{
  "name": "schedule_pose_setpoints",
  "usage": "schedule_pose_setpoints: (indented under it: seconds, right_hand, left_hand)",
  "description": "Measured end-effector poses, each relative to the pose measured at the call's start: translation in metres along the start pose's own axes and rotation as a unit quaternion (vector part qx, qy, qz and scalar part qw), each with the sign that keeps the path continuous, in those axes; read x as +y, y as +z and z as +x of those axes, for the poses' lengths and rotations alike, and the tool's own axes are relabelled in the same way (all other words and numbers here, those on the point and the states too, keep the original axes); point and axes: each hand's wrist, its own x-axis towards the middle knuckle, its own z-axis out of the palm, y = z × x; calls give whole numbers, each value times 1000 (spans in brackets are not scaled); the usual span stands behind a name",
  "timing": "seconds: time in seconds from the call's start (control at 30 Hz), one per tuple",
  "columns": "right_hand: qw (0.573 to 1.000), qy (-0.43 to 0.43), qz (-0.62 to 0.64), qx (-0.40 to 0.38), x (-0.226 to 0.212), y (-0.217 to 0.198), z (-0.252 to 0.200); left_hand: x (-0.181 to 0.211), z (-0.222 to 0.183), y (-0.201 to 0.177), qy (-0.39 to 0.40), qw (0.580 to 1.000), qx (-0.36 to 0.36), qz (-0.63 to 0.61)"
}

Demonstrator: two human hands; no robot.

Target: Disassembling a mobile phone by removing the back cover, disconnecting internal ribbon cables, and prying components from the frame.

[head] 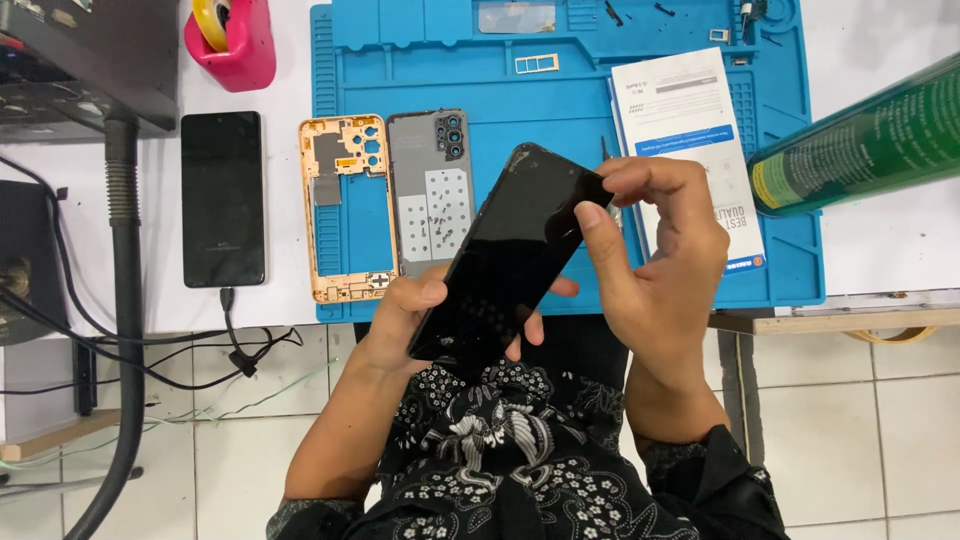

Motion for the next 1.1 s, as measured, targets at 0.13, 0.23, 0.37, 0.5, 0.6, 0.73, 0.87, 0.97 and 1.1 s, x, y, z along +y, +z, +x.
schedule_pose_setpoints:
  seconds: [0.13,0.23,0.37,0.5,0.6,0.73,0.87,0.97,1.1]
  right_hand:
    - [997,-18,-71,-36,-7,-1,4]
    - [990,-59,-106,-65,-10,1,7]
    - [982,-95,-148,-76,-14,7,10]
    - [975,-133,-164,-68,-17,14,11]
    - [972,-129,-193,-43,-16,20,6]
    - [970,-144,-194,-22,-15,24,6]
    - [968,-177,-177,4,-15,27,5]
    - [971,-179,-159,11,-14,26,5]
    - [977,-165,-133,15,-14,26,6]
  left_hand:
    - [-7,-3,-2,18,999,-6,33]
    - [-10,-5,-1,22,998,24,60]
    - [-12,-3,-5,45,991,33,120]
    - [-13,-3,-5,45,984,50,166]
    - [-9,-4,0,41,974,62,214]
    - [-12,-7,3,54,974,62,212]
    - [-10,-7,8,80,959,60,267]
    - [-8,-6,9,80,958,61,270]
    - [-4,-3,12,69,957,66,273]
